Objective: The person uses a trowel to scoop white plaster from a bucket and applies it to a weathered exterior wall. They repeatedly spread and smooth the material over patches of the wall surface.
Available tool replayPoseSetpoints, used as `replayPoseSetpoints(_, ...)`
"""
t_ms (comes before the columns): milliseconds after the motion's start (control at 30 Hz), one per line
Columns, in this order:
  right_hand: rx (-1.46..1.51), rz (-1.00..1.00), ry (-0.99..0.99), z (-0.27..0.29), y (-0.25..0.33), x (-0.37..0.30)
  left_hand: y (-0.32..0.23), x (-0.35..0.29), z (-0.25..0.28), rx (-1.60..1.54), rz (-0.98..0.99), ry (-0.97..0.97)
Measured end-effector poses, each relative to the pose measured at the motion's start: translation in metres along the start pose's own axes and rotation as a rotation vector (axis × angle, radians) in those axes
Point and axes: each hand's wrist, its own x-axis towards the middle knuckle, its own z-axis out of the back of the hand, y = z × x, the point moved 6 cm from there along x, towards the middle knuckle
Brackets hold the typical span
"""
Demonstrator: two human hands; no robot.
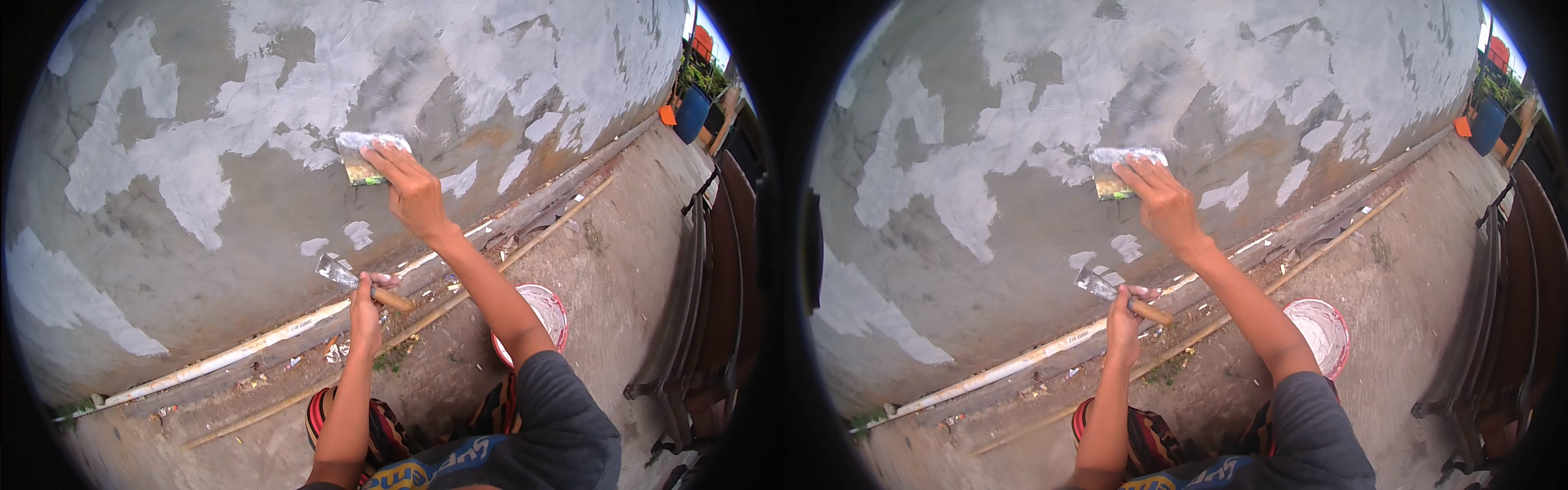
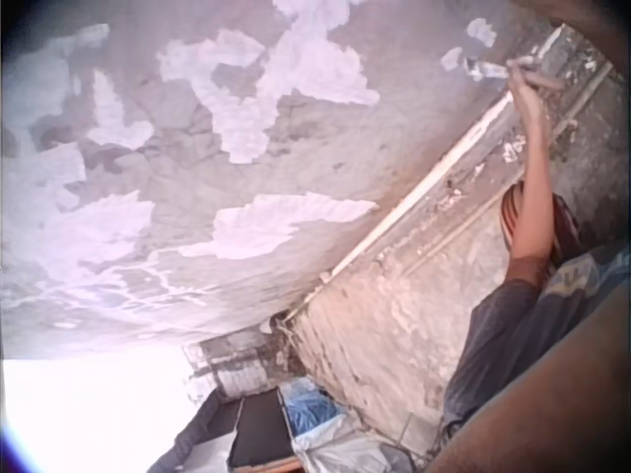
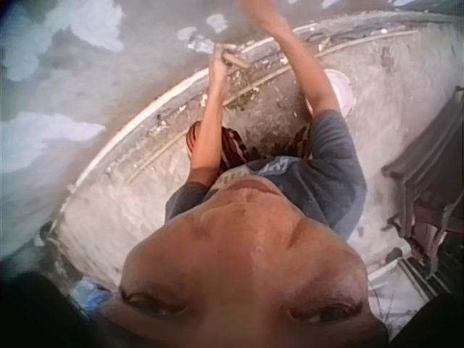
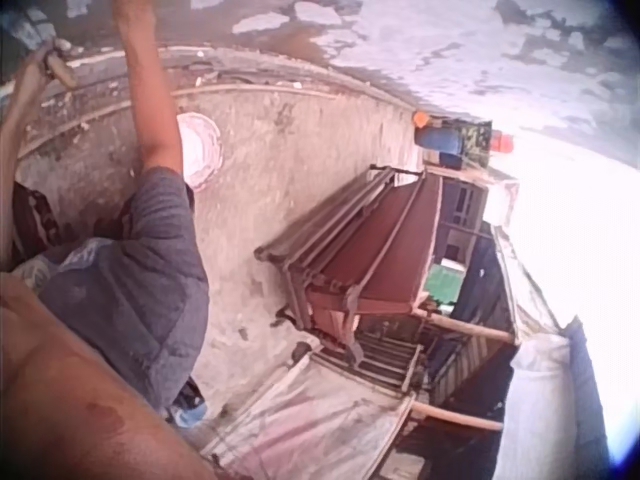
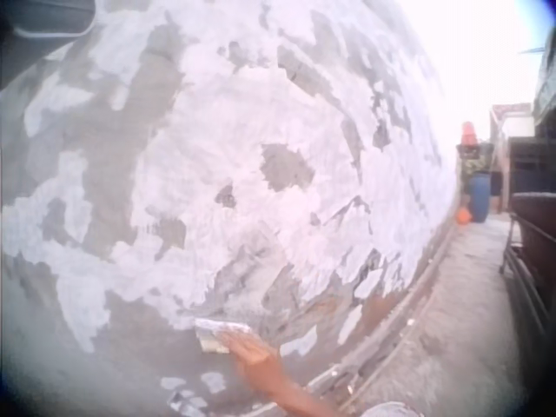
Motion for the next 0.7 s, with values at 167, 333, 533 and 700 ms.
replayPoseSetpoints(167,0.168,-0.344,-0.201,0.036,-0.047,0.005,-0.004,-0.004,0.001,-0.001,0.0,-0.004)
replayPoseSetpoints(333,-0.028,-0.303,-0.449,0.028,-0.092,0.02,-0.007,-0.006,0.001,0.014,0.002,-0.003)
replayPoseSetpoints(533,-0.027,-0.262,-0.298,-0.034,-0.051,-0.02,-0.004,-0.007,-0.001,-0.009,-0.015,0.019)
replayPoseSetpoints(700,0.179,-0.257,-0.045,-0.038,-0.027,-0.09,-0.008,-0.011,-0.005,-0.008,-0.017,0.008)
